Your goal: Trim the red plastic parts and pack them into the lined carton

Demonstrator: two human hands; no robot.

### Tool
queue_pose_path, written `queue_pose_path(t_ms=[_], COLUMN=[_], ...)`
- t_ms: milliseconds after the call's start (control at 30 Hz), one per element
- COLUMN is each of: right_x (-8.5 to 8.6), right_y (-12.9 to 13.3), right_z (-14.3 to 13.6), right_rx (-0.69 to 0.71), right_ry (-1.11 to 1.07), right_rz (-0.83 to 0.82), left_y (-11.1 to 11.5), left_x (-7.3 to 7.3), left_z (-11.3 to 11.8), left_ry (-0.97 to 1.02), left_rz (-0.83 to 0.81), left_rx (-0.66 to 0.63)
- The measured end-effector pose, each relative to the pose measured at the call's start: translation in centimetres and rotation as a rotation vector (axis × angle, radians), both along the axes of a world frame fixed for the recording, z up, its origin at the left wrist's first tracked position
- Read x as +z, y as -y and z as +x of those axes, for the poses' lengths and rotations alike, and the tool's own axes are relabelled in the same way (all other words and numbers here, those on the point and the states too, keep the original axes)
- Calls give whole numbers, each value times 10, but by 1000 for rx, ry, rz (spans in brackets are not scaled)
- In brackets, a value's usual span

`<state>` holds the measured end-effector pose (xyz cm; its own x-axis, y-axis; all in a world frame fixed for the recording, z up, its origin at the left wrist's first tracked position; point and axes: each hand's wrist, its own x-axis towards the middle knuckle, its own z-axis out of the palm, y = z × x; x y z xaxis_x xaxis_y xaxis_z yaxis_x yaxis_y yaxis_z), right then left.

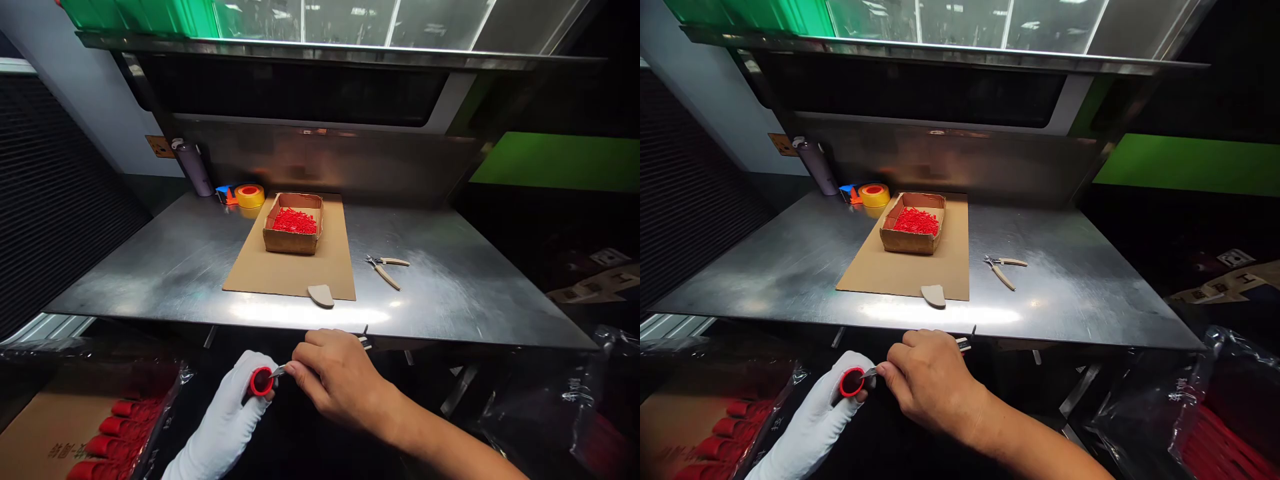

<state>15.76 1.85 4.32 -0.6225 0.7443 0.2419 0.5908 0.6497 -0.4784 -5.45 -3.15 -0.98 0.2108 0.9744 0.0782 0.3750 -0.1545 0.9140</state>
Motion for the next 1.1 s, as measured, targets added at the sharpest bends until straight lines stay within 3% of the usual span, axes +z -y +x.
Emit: queue_pose_path(t_ms=[233,400,567,767,867,1000,1100], right_x=[-2,0,-1,-17,-24,-22,-17], right_y=[7,6,2,5,5,-2,-3], right_z=[-6,-5,-6,-23,-29,-25,-22], right_rx=[1,129,-8,133,167,46,7], right_ry=[-55,-191,-333,-625,-753,-884,-770], right_rz=[-80,-311,-360,-313,-437,-717,-610], left_y=[-1,-2,0,-1,0,1,0], left_x=[0,2,0,0,5,12,10], left_z=[1,2,0,7,9,10,10], left_ry=[36,82,68,119,141,83,46], left_rz=[74,76,-5,-87,-152,-222,-204], left_rx=[59,91,84,16,-19,10,11])
